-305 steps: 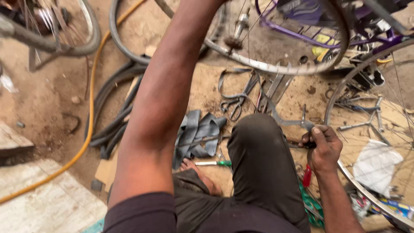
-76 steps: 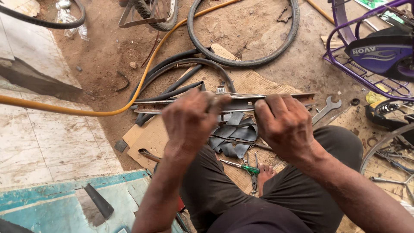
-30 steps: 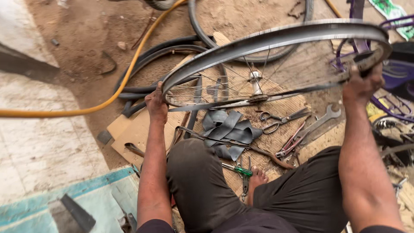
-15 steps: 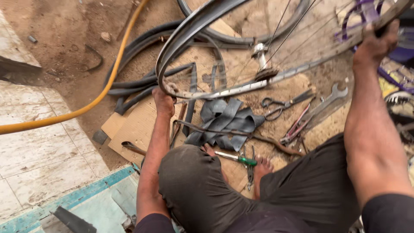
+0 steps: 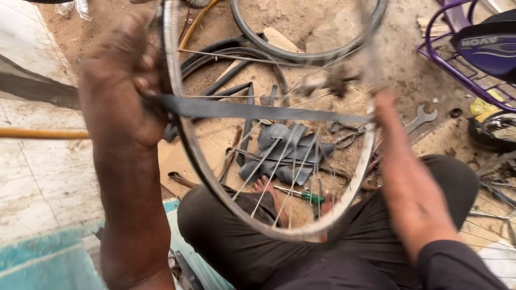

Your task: The person cuts a strip from a bicycle inner tube using shears, then fits the strip into the rim of a bicycle wheel. The person then places the wheel upright.

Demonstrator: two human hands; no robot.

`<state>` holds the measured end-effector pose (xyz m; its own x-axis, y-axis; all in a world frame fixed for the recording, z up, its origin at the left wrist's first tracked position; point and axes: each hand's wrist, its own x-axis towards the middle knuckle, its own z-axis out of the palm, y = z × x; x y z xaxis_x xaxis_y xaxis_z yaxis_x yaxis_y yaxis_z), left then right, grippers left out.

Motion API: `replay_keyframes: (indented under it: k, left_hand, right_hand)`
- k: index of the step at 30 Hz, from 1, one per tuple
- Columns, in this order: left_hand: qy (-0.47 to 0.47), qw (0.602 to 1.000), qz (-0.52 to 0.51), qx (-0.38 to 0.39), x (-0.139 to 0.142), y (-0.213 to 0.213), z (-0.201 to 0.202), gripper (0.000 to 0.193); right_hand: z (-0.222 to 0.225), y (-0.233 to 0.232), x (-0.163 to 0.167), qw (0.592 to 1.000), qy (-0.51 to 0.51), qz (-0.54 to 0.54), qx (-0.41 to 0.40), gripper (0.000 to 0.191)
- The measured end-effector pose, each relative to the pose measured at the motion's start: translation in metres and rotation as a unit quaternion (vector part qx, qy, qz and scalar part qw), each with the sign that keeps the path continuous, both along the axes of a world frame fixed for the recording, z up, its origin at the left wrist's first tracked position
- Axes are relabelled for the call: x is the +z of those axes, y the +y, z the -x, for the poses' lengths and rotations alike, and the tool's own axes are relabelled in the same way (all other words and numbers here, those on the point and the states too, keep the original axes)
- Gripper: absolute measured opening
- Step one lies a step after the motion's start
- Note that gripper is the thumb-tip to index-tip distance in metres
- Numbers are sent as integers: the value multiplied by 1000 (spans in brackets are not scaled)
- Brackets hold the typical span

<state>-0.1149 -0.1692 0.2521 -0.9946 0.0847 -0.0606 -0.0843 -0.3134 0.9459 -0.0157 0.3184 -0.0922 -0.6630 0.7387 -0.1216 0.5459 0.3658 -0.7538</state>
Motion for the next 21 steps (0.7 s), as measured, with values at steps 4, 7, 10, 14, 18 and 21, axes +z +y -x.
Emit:
replay_keyframes:
  k: [4, 7, 10, 14, 18, 21]
  left_hand:
    - [73, 989, -39, 119, -15, -5, 8, 14]
    - [144, 978, -68, 133, -35, -9, 28, 9]
    - [113, 974, -48, 190, -54, -24, 31, 17]
    - [91, 971, -126, 179, -73, -71, 6, 20]
    - [133, 974, -34, 178, -96, -81, -4, 15]
    - [84, 977, -35, 191, -100, -87, -12, 18]
  right_hand:
    - [-45, -82, -39, 983, -161, 74, 41, 27]
    - [-81, -140, -47, 965, -221, 130, 51, 23]
    - [-91, -144, -38, 965, -223, 133, 30, 20]
    - [-69, -96, -10, 978, -187, 93, 4, 17]
    - [-53, -80, 16, 981, -179, 69, 13, 16]
    - [-57, -80, 15, 980, -187, 67, 12, 18]
